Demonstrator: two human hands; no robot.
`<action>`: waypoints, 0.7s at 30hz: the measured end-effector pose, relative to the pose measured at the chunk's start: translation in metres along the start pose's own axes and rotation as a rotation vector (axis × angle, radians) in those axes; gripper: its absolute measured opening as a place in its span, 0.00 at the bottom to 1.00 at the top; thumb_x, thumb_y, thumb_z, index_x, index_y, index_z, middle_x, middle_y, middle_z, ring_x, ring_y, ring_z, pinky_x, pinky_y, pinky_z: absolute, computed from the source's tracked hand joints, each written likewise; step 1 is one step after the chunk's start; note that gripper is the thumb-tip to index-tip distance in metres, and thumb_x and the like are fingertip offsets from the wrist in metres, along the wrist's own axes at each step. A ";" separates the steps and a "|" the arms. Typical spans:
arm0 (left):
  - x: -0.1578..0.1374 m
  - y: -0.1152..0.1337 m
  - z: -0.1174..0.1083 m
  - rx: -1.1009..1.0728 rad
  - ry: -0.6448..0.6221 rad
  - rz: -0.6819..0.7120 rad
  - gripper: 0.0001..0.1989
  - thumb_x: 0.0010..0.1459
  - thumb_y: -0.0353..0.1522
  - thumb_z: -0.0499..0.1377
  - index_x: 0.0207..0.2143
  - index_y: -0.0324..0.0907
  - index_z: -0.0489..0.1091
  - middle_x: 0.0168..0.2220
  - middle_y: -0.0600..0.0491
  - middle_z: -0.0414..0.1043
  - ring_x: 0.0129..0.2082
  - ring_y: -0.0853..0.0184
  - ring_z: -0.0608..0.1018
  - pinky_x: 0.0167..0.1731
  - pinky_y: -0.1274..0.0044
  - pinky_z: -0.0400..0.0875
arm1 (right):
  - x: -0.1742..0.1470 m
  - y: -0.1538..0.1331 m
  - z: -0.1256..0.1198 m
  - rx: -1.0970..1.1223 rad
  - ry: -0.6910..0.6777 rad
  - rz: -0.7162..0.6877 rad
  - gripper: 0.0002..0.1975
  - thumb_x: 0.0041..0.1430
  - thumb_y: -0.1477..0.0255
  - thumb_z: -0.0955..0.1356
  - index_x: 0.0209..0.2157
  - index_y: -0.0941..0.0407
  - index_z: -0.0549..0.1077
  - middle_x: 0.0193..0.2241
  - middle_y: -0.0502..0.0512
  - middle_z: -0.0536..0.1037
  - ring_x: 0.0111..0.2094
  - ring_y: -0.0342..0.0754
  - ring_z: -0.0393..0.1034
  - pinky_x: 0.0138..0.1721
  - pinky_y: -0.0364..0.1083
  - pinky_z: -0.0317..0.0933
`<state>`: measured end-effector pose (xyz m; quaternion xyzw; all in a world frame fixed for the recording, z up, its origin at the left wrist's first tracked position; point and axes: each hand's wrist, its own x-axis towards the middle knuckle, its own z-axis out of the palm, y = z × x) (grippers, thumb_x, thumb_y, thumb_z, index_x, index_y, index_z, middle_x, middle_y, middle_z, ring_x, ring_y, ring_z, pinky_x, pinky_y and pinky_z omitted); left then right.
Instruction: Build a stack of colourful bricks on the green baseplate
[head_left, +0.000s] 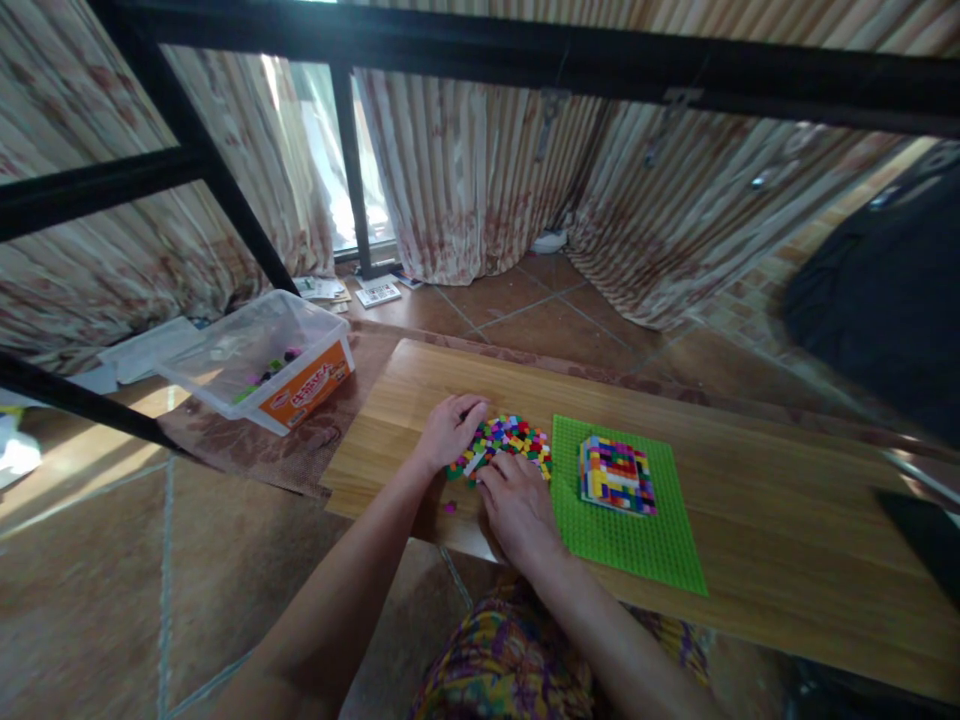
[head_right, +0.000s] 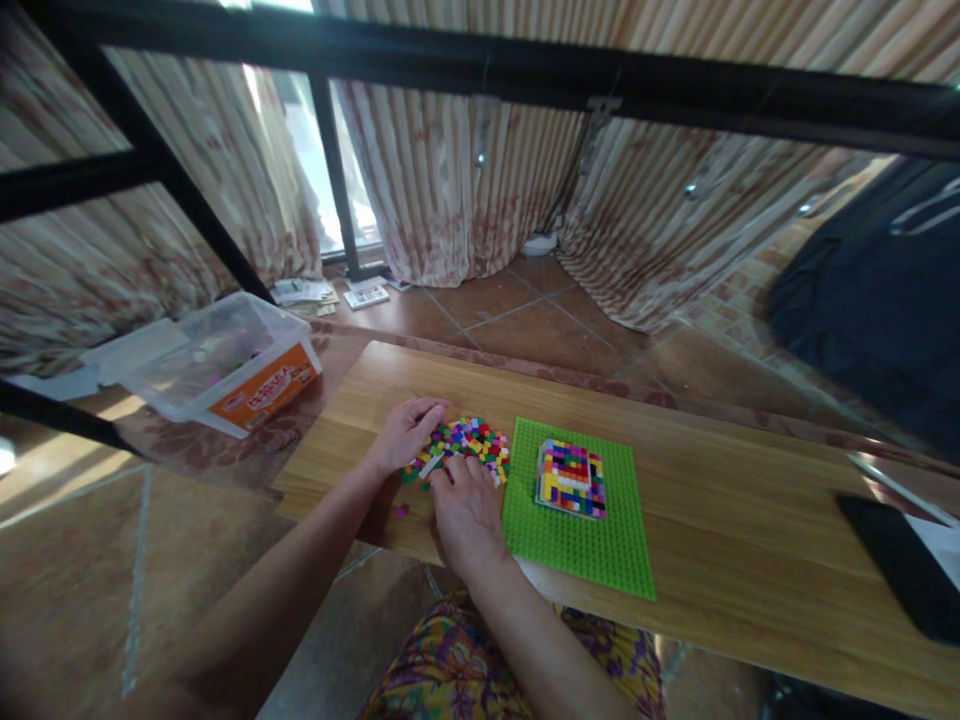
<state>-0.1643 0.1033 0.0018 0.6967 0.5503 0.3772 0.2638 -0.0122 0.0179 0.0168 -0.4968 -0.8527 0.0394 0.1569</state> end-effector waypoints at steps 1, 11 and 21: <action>0.000 0.000 0.000 -0.001 -0.003 -0.001 0.18 0.65 0.40 0.49 0.43 0.43 0.77 0.35 0.52 0.80 0.41 0.64 0.79 0.47 0.73 0.71 | 0.001 -0.001 0.000 -0.014 -0.004 -0.004 0.07 0.63 0.76 0.65 0.36 0.54 0.75 0.37 0.57 0.75 0.40 0.53 0.63 0.41 0.50 0.57; 0.003 -0.005 -0.002 -0.009 -0.007 0.012 0.20 0.64 0.41 0.48 0.42 0.42 0.77 0.36 0.50 0.80 0.40 0.64 0.79 0.45 0.73 0.72 | 0.003 -0.008 0.008 -0.068 0.030 -0.014 0.06 0.63 0.79 0.64 0.37 0.57 0.73 0.38 0.57 0.74 0.41 0.52 0.64 0.42 0.50 0.59; 0.007 -0.008 0.000 -0.022 -0.002 -0.017 0.23 0.63 0.45 0.48 0.41 0.41 0.77 0.33 0.50 0.79 0.35 0.64 0.79 0.41 0.74 0.72 | 0.003 -0.005 0.019 -0.048 0.045 -0.061 0.07 0.62 0.81 0.65 0.38 0.59 0.74 0.37 0.58 0.74 0.42 0.51 0.65 0.44 0.48 0.62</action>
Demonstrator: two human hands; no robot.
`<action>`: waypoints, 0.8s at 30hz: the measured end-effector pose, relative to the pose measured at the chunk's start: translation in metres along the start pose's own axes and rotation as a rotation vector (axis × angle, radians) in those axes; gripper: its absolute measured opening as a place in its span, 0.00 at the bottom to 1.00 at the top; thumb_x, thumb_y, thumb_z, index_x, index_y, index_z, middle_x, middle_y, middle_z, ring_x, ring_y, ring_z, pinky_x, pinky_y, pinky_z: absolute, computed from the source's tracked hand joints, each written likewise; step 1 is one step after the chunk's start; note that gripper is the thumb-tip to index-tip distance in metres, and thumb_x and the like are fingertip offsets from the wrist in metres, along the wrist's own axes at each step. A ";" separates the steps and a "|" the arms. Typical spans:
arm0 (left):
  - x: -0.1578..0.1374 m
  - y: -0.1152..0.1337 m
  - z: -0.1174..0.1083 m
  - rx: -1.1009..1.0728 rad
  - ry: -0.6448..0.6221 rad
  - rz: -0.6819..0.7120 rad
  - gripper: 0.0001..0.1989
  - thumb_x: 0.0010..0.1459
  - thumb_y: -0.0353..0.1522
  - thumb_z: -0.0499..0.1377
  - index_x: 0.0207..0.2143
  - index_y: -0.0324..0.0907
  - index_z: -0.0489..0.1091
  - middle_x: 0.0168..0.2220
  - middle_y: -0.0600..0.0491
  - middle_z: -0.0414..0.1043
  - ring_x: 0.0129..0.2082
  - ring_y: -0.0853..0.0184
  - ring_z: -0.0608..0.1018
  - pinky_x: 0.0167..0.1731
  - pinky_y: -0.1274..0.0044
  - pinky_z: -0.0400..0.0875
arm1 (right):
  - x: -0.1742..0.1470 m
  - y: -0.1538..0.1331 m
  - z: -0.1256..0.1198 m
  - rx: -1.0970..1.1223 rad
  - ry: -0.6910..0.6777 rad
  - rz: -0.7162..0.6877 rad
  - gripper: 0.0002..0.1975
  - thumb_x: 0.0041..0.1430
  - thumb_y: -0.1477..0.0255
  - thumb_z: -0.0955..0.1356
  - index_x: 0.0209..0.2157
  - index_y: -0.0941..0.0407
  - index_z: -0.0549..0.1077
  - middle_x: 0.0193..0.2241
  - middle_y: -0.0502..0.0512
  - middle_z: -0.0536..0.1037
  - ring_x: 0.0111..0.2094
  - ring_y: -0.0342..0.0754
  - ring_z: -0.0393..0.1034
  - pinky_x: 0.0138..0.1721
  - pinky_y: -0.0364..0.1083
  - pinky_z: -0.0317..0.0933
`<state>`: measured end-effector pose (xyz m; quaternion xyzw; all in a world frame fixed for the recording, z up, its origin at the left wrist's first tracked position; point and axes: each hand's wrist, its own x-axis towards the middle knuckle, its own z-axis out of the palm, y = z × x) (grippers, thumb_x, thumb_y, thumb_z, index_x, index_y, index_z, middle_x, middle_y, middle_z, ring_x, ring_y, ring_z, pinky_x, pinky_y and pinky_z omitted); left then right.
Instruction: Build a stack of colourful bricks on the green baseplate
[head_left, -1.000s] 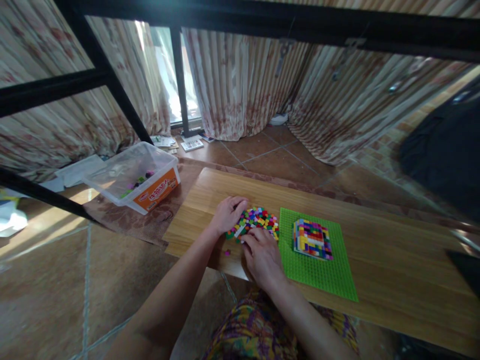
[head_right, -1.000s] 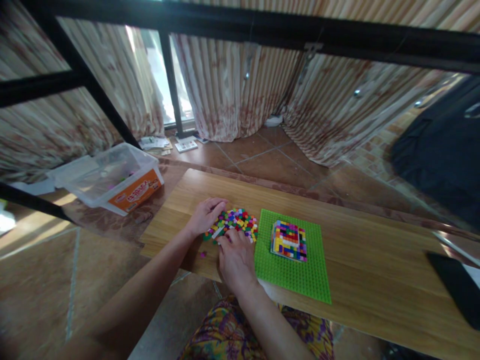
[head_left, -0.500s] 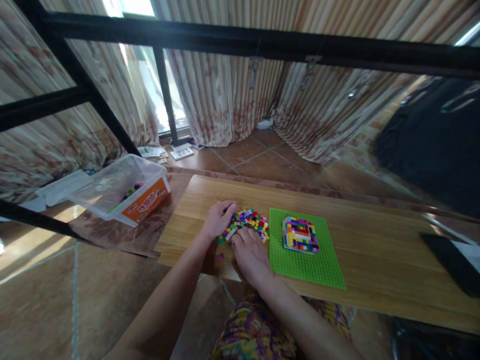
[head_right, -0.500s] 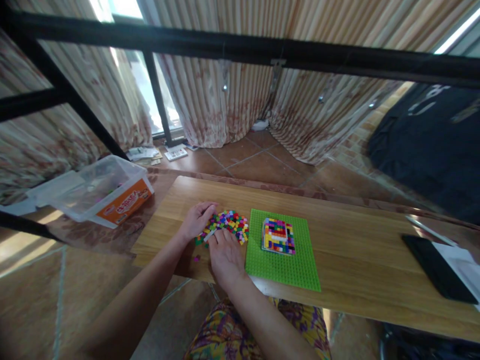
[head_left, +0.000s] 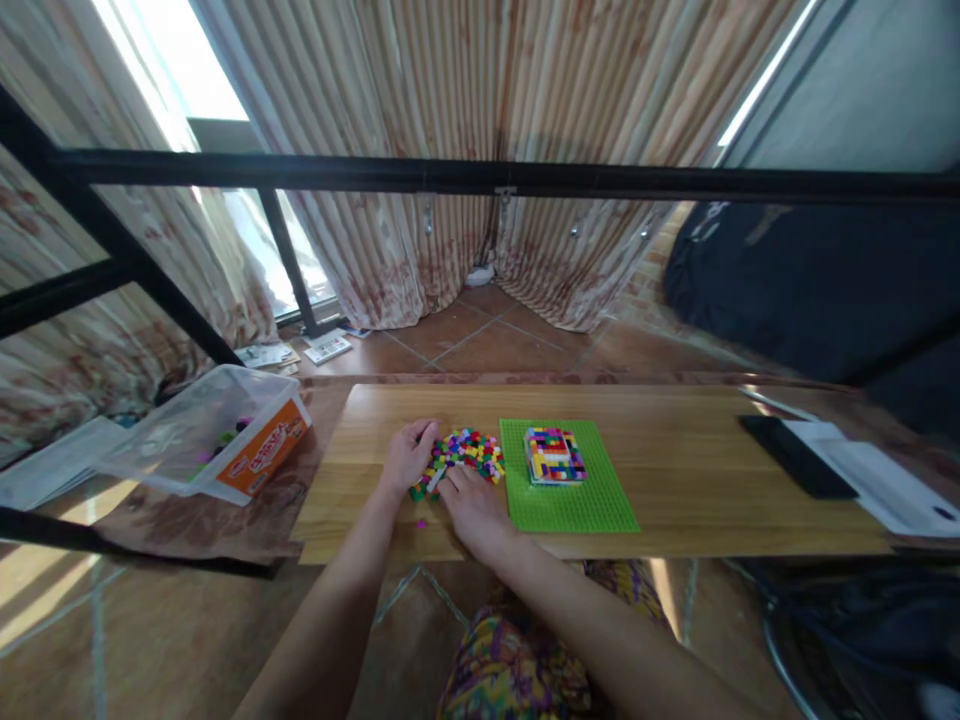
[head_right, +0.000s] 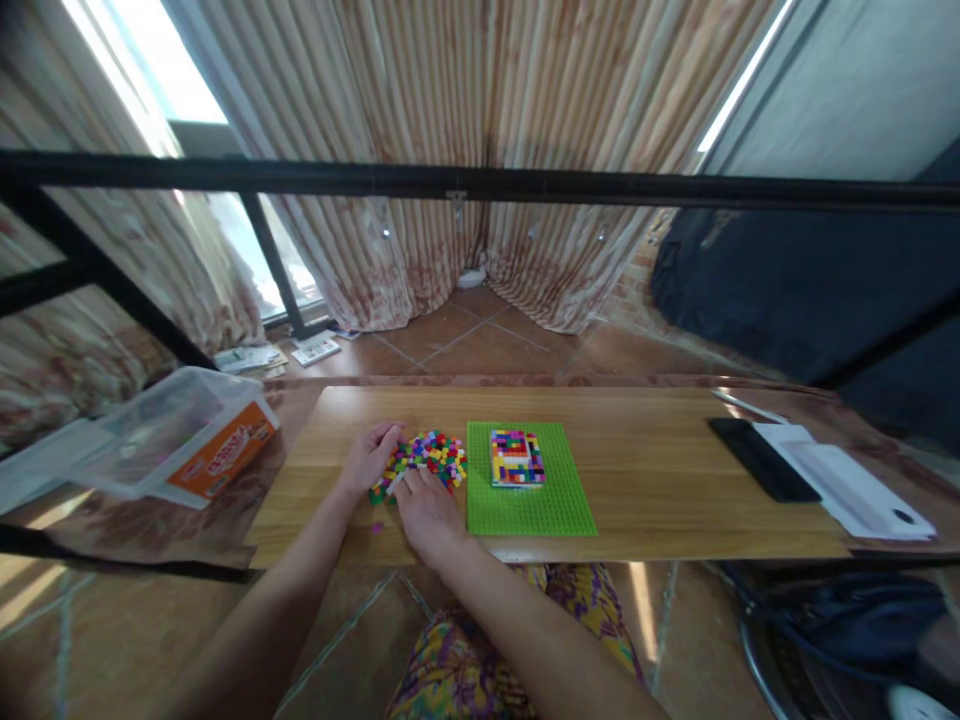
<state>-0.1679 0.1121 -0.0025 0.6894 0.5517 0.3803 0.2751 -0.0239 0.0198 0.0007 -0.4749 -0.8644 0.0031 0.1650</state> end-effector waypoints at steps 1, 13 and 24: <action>0.000 -0.001 0.000 -0.005 -0.004 0.002 0.23 0.63 0.45 0.48 0.42 0.41 0.77 0.32 0.51 0.79 0.35 0.64 0.79 0.40 0.74 0.72 | 0.000 0.000 0.000 0.003 0.001 -0.002 0.08 0.62 0.81 0.64 0.38 0.59 0.74 0.37 0.58 0.74 0.42 0.51 0.65 0.44 0.48 0.62; 0.000 0.003 -0.003 -0.035 0.008 0.049 0.22 0.61 0.45 0.48 0.33 0.42 0.75 0.29 0.52 0.77 0.31 0.64 0.77 0.36 0.75 0.70 | -0.002 0.003 0.005 -0.049 0.047 -0.042 0.07 0.60 0.81 0.66 0.36 0.57 0.75 0.37 0.57 0.74 0.43 0.50 0.66 0.46 0.48 0.65; -0.003 0.005 -0.003 -0.029 0.031 0.044 0.22 0.63 0.44 0.47 0.28 0.43 0.73 0.27 0.52 0.76 0.30 0.65 0.77 0.34 0.75 0.68 | -0.005 0.009 0.019 0.073 0.103 -0.016 0.12 0.57 0.85 0.66 0.41 0.58 0.73 0.41 0.59 0.75 0.44 0.51 0.66 0.48 0.49 0.64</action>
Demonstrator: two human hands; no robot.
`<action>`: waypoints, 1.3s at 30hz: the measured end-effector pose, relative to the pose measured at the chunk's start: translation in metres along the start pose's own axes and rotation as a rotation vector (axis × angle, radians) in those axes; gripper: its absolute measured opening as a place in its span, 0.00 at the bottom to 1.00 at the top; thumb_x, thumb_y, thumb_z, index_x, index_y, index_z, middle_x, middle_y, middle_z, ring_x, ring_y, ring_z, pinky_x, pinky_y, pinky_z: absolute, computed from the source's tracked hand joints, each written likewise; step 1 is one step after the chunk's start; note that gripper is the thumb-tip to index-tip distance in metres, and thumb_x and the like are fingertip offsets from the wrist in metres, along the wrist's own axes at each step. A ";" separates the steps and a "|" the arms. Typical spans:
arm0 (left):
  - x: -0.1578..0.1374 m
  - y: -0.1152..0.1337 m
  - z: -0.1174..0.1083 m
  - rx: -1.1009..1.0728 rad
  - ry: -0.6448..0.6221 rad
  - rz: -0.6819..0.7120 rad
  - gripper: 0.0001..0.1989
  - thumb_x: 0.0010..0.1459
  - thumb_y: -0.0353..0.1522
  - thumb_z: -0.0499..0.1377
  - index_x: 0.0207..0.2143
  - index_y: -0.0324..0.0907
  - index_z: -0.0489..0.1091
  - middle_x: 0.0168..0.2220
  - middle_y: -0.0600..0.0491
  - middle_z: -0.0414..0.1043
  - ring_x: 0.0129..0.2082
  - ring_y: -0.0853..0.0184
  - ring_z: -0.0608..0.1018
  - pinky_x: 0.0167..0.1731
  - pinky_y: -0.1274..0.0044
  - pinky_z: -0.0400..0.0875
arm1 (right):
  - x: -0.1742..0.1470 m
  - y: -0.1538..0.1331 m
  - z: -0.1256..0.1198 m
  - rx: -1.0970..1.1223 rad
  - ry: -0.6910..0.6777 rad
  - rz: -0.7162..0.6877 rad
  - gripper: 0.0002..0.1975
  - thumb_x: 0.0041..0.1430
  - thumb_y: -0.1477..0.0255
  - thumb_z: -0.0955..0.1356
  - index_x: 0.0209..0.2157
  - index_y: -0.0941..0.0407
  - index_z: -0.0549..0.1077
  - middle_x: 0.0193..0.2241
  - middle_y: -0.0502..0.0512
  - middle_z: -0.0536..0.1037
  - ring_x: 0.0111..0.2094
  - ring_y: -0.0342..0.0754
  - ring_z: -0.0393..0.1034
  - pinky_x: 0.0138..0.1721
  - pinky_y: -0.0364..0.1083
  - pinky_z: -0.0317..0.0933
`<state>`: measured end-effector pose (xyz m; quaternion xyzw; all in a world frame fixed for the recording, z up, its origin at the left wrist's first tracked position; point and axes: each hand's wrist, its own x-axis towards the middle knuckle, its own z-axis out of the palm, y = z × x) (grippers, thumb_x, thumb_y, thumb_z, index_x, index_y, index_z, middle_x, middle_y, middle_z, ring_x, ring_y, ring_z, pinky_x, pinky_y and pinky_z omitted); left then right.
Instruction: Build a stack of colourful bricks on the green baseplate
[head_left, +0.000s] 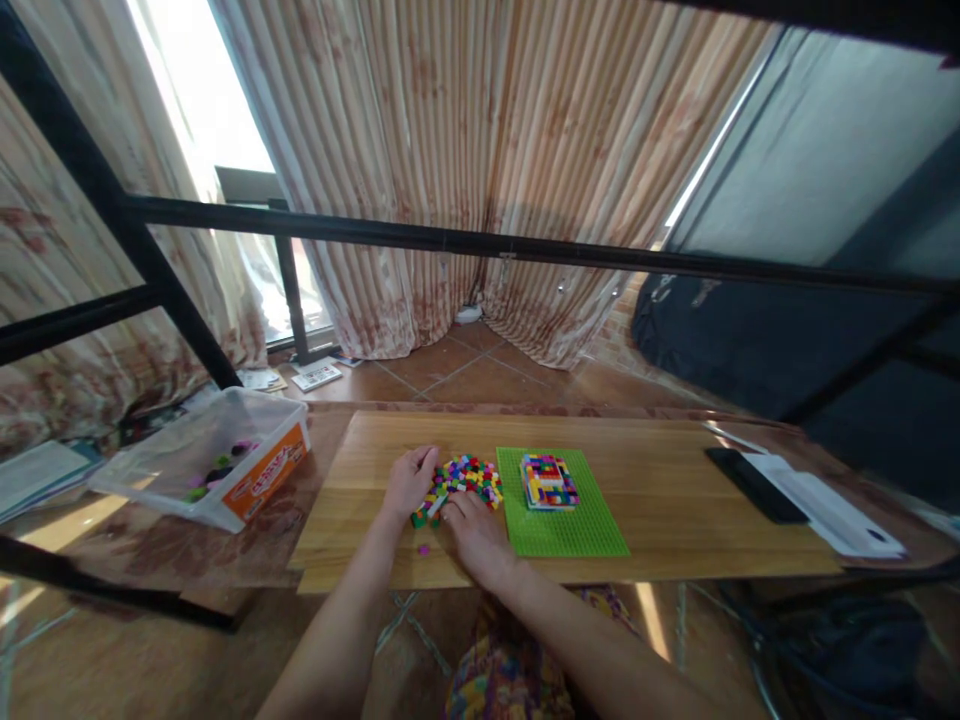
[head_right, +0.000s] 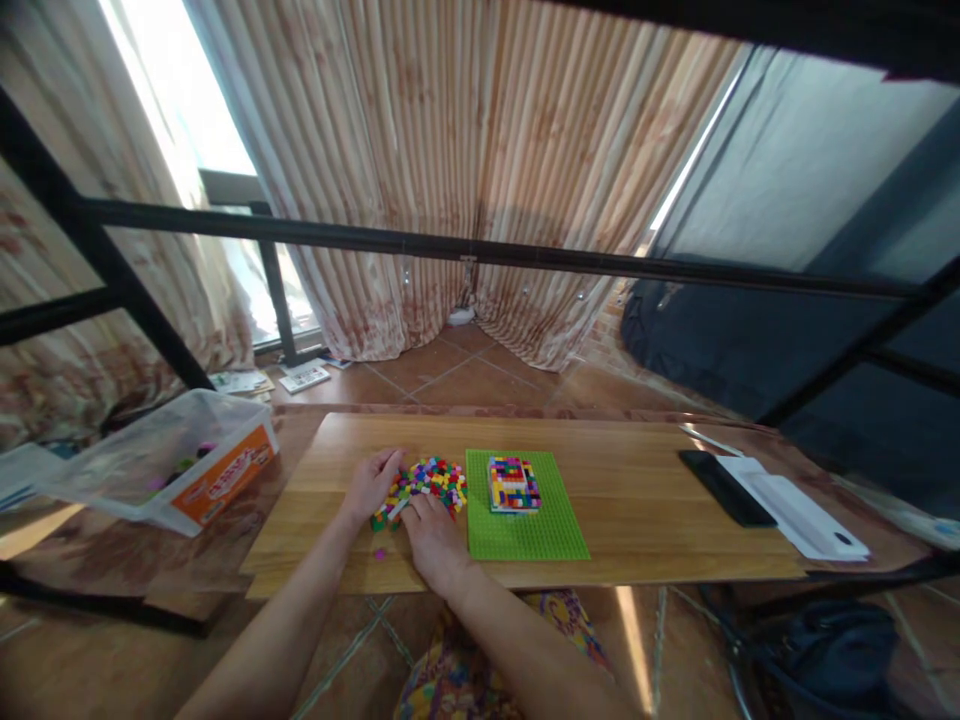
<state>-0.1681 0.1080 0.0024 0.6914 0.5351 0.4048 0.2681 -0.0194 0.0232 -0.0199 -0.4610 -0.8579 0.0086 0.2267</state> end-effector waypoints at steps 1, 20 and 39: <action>0.000 0.000 0.000 0.000 -0.001 -0.003 0.22 0.63 0.44 0.47 0.27 0.43 0.73 0.27 0.52 0.76 0.30 0.66 0.76 0.35 0.75 0.68 | -0.001 0.000 0.000 0.027 0.014 0.005 0.13 0.57 0.86 0.65 0.42 0.58 0.73 0.42 0.59 0.75 0.45 0.51 0.66 0.48 0.49 0.64; 0.001 -0.003 0.000 0.017 -0.031 -0.057 0.22 0.62 0.46 0.48 0.34 0.43 0.76 0.30 0.52 0.78 0.33 0.65 0.78 0.37 0.75 0.70 | -0.006 -0.001 -0.006 0.291 0.137 0.141 0.14 0.64 0.81 0.59 0.44 0.55 0.72 0.42 0.59 0.74 0.45 0.49 0.70 0.49 0.48 0.66; 0.001 -0.006 0.000 0.000 -0.016 -0.119 0.24 0.61 0.48 0.50 0.41 0.40 0.77 0.31 0.51 0.79 0.33 0.65 0.79 0.37 0.76 0.72 | 0.002 0.001 -0.017 0.627 0.310 0.419 0.10 0.65 0.74 0.61 0.40 0.54 0.74 0.38 0.56 0.79 0.40 0.48 0.73 0.45 0.47 0.66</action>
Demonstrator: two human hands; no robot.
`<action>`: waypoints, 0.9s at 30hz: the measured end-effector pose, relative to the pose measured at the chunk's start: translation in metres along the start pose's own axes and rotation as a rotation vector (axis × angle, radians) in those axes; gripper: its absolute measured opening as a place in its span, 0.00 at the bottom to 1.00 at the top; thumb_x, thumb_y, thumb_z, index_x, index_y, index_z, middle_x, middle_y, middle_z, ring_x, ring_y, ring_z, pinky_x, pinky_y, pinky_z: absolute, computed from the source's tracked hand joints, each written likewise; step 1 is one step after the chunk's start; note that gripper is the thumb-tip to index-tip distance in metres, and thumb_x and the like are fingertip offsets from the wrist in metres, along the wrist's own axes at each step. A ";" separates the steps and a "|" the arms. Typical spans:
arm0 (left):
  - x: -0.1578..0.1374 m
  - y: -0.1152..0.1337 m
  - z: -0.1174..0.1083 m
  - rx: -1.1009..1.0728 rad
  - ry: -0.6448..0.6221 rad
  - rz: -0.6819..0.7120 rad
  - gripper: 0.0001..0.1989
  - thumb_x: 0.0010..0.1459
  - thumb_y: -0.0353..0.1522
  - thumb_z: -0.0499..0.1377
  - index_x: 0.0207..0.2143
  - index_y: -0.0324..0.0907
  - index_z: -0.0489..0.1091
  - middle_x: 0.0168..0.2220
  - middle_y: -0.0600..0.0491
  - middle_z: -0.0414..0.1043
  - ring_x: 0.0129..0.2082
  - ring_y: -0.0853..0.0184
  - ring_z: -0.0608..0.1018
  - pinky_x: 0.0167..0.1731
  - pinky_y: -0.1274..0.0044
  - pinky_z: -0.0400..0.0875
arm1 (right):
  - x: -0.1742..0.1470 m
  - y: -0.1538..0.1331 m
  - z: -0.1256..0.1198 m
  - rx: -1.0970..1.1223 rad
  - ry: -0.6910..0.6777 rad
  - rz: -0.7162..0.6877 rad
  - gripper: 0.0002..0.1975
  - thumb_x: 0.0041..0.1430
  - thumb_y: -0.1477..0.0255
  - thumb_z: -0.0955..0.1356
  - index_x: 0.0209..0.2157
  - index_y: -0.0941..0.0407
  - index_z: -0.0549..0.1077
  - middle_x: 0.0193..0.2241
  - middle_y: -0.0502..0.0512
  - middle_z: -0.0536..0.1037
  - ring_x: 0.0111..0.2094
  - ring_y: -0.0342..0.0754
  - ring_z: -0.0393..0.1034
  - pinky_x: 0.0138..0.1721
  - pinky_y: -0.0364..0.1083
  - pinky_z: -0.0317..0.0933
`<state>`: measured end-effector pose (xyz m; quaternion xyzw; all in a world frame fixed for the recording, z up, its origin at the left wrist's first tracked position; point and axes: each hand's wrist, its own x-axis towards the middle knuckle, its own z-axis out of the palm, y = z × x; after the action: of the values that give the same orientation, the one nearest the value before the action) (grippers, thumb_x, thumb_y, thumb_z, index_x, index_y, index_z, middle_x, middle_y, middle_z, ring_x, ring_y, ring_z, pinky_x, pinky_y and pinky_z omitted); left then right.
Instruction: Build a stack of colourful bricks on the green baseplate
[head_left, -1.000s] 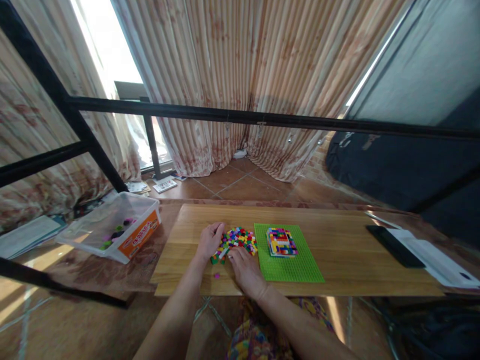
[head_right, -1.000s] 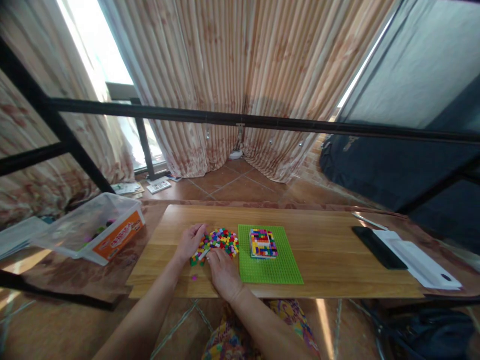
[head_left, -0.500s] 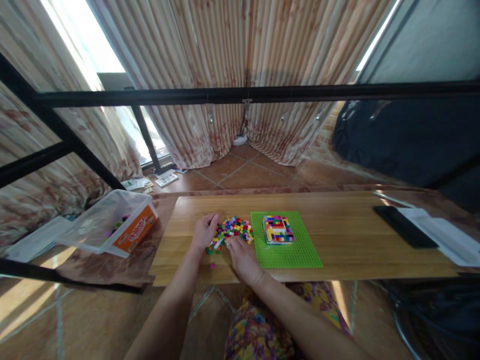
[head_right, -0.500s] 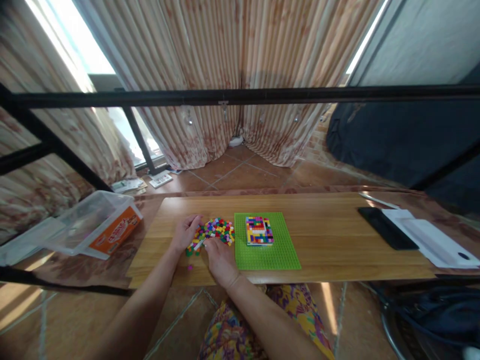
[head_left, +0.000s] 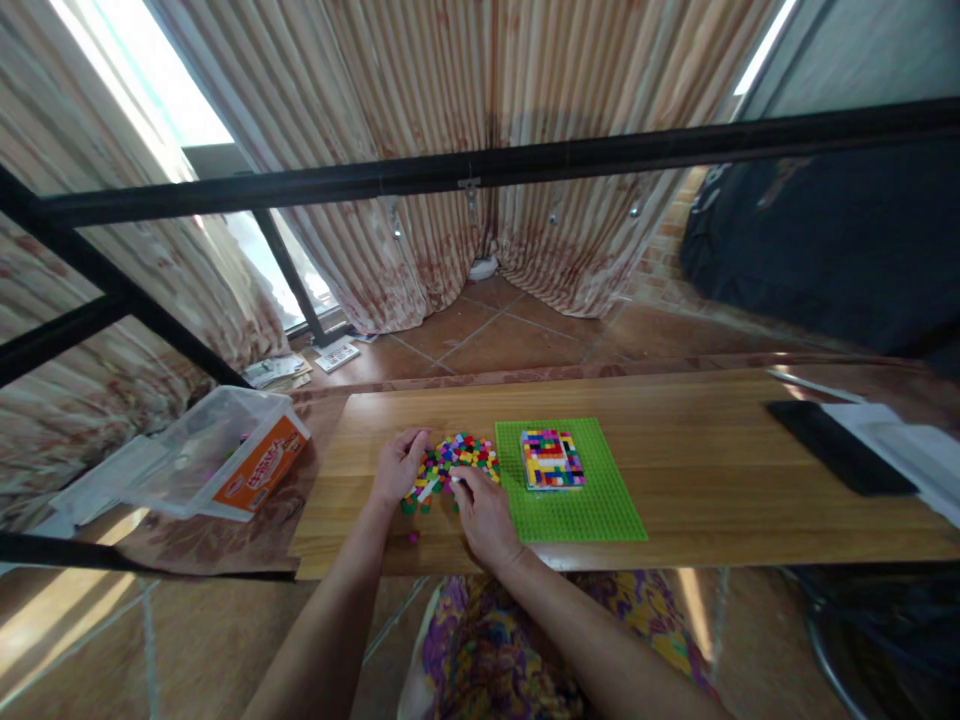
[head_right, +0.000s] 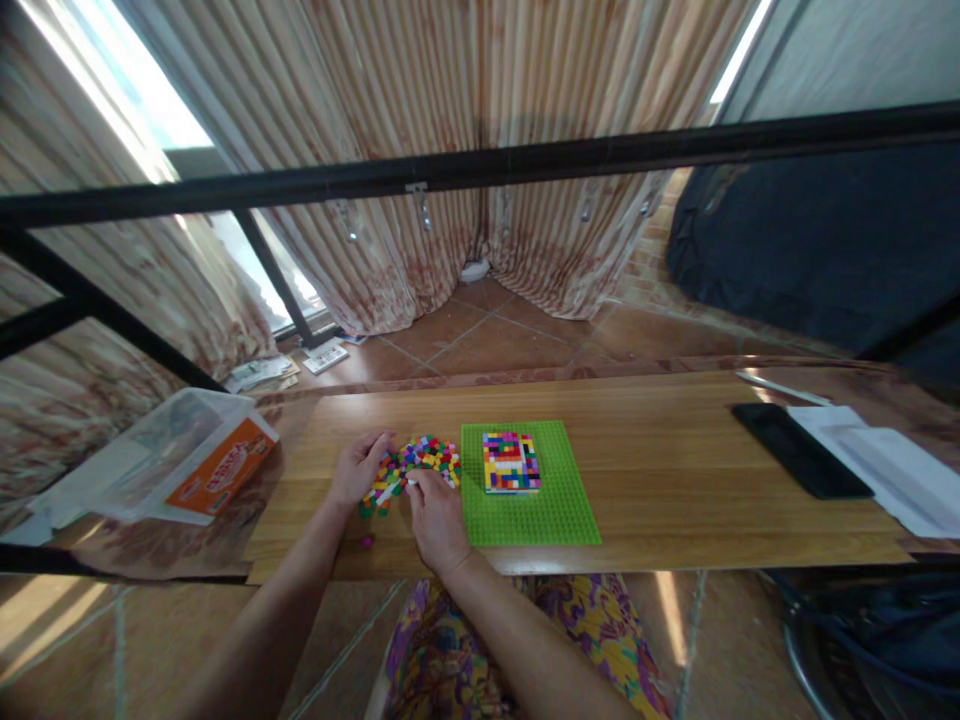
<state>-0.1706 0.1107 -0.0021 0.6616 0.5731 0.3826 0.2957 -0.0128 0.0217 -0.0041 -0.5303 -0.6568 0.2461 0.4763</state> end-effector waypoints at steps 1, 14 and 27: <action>0.000 0.000 0.000 0.001 0.000 -0.005 0.24 0.61 0.47 0.50 0.41 0.40 0.76 0.31 0.51 0.79 0.33 0.65 0.79 0.37 0.76 0.72 | 0.002 -0.001 0.000 0.012 0.011 0.014 0.10 0.64 0.75 0.62 0.39 0.55 0.74 0.37 0.56 0.79 0.40 0.48 0.73 0.44 0.47 0.66; -0.003 0.004 -0.002 0.011 -0.002 -0.008 0.23 0.61 0.46 0.51 0.42 0.40 0.77 0.30 0.51 0.78 0.31 0.66 0.78 0.37 0.76 0.72 | -0.004 -0.019 -0.044 0.186 0.052 0.070 0.09 0.63 0.71 0.64 0.40 0.54 0.77 0.36 0.55 0.77 0.38 0.46 0.73 0.40 0.44 0.67; 0.001 0.001 -0.002 0.051 0.012 -0.004 0.19 0.59 0.44 0.52 0.39 0.42 0.77 0.30 0.53 0.79 0.31 0.66 0.79 0.35 0.76 0.74 | -0.029 0.009 -0.134 -0.059 0.251 0.219 0.10 0.62 0.65 0.66 0.39 0.53 0.78 0.35 0.53 0.80 0.35 0.46 0.73 0.38 0.46 0.67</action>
<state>-0.1714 0.1119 -0.0001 0.6655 0.5858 0.3711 0.2761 0.1099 -0.0264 0.0349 -0.6390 -0.5372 0.2090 0.5094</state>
